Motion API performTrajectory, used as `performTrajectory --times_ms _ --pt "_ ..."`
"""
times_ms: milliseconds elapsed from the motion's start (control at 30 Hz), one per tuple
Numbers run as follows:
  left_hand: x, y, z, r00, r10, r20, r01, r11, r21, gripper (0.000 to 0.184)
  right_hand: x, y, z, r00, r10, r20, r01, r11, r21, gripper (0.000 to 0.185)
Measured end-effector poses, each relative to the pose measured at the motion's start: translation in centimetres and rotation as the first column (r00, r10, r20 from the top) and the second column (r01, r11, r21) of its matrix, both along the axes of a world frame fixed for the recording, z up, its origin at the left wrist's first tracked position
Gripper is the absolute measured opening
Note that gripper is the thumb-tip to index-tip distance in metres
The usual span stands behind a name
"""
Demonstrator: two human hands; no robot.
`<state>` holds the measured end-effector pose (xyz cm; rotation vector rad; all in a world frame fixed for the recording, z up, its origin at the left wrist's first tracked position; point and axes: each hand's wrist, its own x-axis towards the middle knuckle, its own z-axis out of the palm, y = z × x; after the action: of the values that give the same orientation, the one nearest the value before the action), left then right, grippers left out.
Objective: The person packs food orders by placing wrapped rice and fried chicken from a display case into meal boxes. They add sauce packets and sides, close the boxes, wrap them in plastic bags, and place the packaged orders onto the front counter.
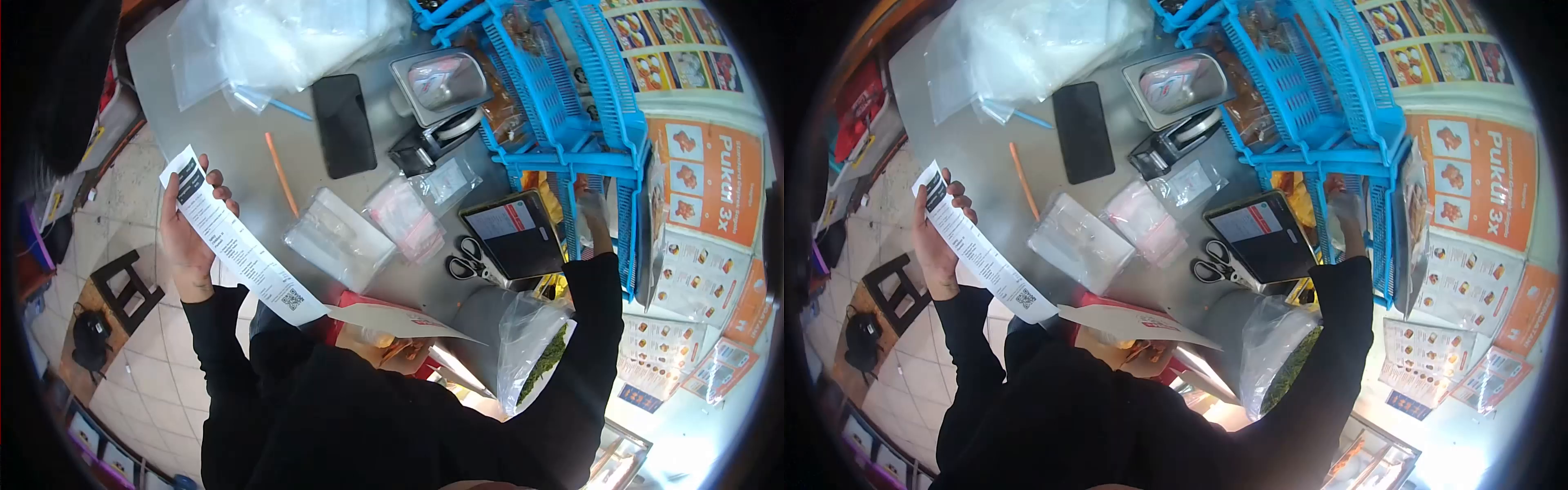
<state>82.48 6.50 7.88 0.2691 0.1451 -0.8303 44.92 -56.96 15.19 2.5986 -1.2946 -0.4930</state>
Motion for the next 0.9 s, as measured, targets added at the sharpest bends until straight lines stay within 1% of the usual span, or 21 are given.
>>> performTrajectory --times_ms 67,133,167,233,267,367,400,433,467,500,533,567,600,667,700,767,800,833,867,900 --pt "-0.3 -0.7 0.3 1.000 -0.015 -0.012 0.015 1.000 0.002 0.041 -0.1 -1.0 -0.9 0.983 -0.057 0.175 0.053 0.998 0.031 0.036" --pt "-0.6 -0.9 0.8 1.000 -0.016 -0.023 0.016 1.000 0.013 0.041 1.7 0.0 -1.1 0.950 -0.129 0.284 0.126 0.992 0.029 0.036" --pt "-0.7 -0.7 0.9 1.000 -0.013 -0.008 0.014 1.000 0.012 0.041 3.2 1.3 -0.5 0.939 -0.214 0.270 0.235 0.971 -0.049 0.036" --pt "-0.8 -0.3 0.9 1.000 -0.006 0.019 0.006 1.000 0.012 0.040 7.5 6.6 1.8 0.883 -0.387 0.264 0.441 0.877 -0.191 0.036" --pt "-0.7 0.1 0.9 1.000 0.000 0.023 -0.001 1.000 0.025 0.041 5.9 4.6 0.6 0.949 -0.227 0.219 0.273 0.940 -0.207 0.038" --pt "-0.4 1.2 0.8 0.999 0.032 0.041 -0.033 0.999 0.025 0.040 6.7 4.5 1.1 0.971 -0.063 0.230 0.104 0.980 -0.172 0.030" --pt "-0.2 1.6 0.5 0.997 0.045 0.055 -0.045 0.999 -0.014 0.040 5.7 3.1 0.8 0.914 -0.008 0.406 0.020 0.999 -0.025 0.027" --pt "-0.2 1.9 0.5 0.997 0.059 0.051 -0.056 0.997 -0.049 0.040 3.9 0.5 -0.1 0.818 0.010 0.575 -0.087 0.990 0.108 0.024" --pt "-0.2 2.0 0.6 0.996 0.069 0.050 -0.065 0.995 -0.081 0.039 2.8 -0.5 -0.9 0.690 -0.012 0.724 -0.212 0.953 0.217 0.022" --pt "-0.2 2.2 0.8 0.996 0.076 0.049 -0.070 0.991 -0.114 0.039 3.2 1.3 -0.3 0.615 -0.270 0.741 -0.134 0.890 0.436 0.019" --pt "-0.2 2.4 0.6 0.996 0.063 0.069 -0.052 0.986 -0.155 0.040 4.3 4.3 1.6 0.510 -0.514 0.689 -0.082 0.769 0.634 0.017" --pt "-0.4 2.5 0.7 0.997 0.053 0.060 -0.041 0.984 -0.174 0.040 4.9 6.8 3.8 0.381 -0.724 0.575 -0.060 0.601 0.797 0.016" --pt "-0.7 2.5 1.0 0.998 0.040 0.054 -0.029 0.980 -0.195 0.040 3.5 8.6 5.3 0.465 -0.730 0.501 -0.147 0.494 0.857 0.018" --pt "-1.0 2.6 1.5 0.999 0.001 0.041 0.008 0.971 -0.237 0.041 4.6 15.1 9.0 0.458 -0.698 0.550 0.040 0.634 0.772 0.019" --pt "-1.2 2.7 1.8 0.998 -0.020 0.062 0.035 0.968 -0.249 0.040 5.4 18.6 10.7 0.457 -0.680 0.574 0.133 0.690 0.711 0.020" --pt "-1.5 2.6 2.6 0.992 -0.070 0.107 0.097 0.959 -0.268 0.038 4.1 25.0 13.6 0.581 -0.418 0.698 -0.023 0.849 0.528 0.029" --pt "-1.6 2.5 3.3 0.989 -0.092 0.112 0.120 0.953 -0.278 0.039 2.8 28.3 14.7 0.624 -0.275 0.731 -0.105 0.898 0.427 0.034" --pt "-1.9 2.3 3.8 0.985 -0.116 0.125 0.149 0.942 -0.302 0.040 1.1 31.7 15.9 0.623 -0.253 0.740 -0.151 0.890 0.430 0.034" --pt "-2.1 2.0 4.4 0.980 -0.145 0.138 0.183 0.929 -0.322 0.041 -0.7 35.1 16.9 0.637 -0.239 0.733 -0.158 0.890 0.428 0.033" --pt "-2.3 1.8 4.9 0.973 -0.176 0.149 0.218 0.915 -0.340 0.042 -2.3 38.3 17.3 0.671 -0.239 0.702 -0.125 0.897 0.425 0.033"
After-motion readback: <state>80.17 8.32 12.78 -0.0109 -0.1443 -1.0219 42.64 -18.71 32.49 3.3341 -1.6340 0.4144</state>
